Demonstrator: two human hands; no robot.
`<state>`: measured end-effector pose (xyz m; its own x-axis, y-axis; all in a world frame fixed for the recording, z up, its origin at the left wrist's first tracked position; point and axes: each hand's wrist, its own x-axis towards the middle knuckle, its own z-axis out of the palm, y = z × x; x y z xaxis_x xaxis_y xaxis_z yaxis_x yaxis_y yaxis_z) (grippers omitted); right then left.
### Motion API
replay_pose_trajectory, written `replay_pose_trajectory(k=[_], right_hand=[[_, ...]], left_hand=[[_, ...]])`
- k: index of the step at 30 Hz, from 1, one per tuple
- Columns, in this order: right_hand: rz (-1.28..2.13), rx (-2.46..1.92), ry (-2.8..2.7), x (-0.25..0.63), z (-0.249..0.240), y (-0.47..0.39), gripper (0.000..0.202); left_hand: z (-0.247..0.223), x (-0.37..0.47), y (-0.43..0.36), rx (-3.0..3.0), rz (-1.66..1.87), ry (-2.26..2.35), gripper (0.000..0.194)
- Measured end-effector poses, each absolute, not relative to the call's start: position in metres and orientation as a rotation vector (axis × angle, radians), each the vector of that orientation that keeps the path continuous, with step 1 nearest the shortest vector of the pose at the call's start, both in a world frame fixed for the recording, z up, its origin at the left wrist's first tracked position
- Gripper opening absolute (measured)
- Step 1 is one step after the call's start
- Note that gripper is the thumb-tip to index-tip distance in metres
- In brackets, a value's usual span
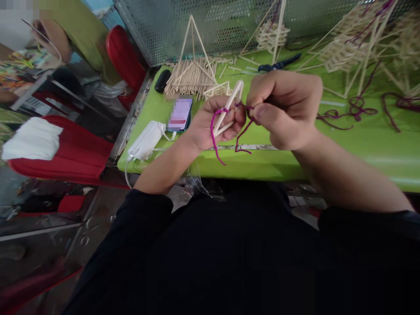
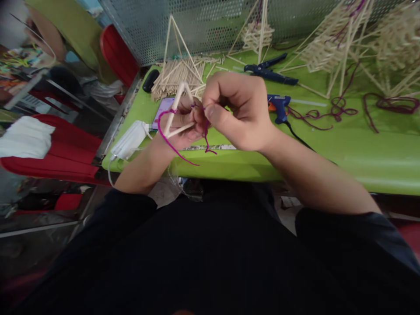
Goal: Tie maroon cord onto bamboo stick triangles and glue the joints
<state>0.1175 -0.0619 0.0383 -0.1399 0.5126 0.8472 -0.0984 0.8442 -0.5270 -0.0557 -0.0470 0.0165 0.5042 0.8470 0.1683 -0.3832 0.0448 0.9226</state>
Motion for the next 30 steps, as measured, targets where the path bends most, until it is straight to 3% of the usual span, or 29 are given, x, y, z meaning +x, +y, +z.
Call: replay_pose_trajectory(k=[9, 19, 24, 30], right_hand=[[0.263, -0.571, -1.525, 0.127, 0.04, -0.049, 0.058], [-0.102, -0.468, -1.551, 0.122, 0.044, -0.075, 0.039], [0.066, -0.604, -1.585, 0.118, 0.041, -0.084, 0.054], [0.165, -0.664, -1.543, 0.12, 0.041, -0.076, 0.043]], left_hand=[[0.025, -0.059, -0.046, 1.151, 1.067, 0.506, 0.052], [0.029, -0.053, -0.045, 1.293, 1.394, 0.668, 0.048], [0.03, -0.057, -0.044, 1.296, 1.564, 0.672, 0.04], [0.022, -0.056, -0.033, 1.378, 1.663, 0.541, 0.037]])
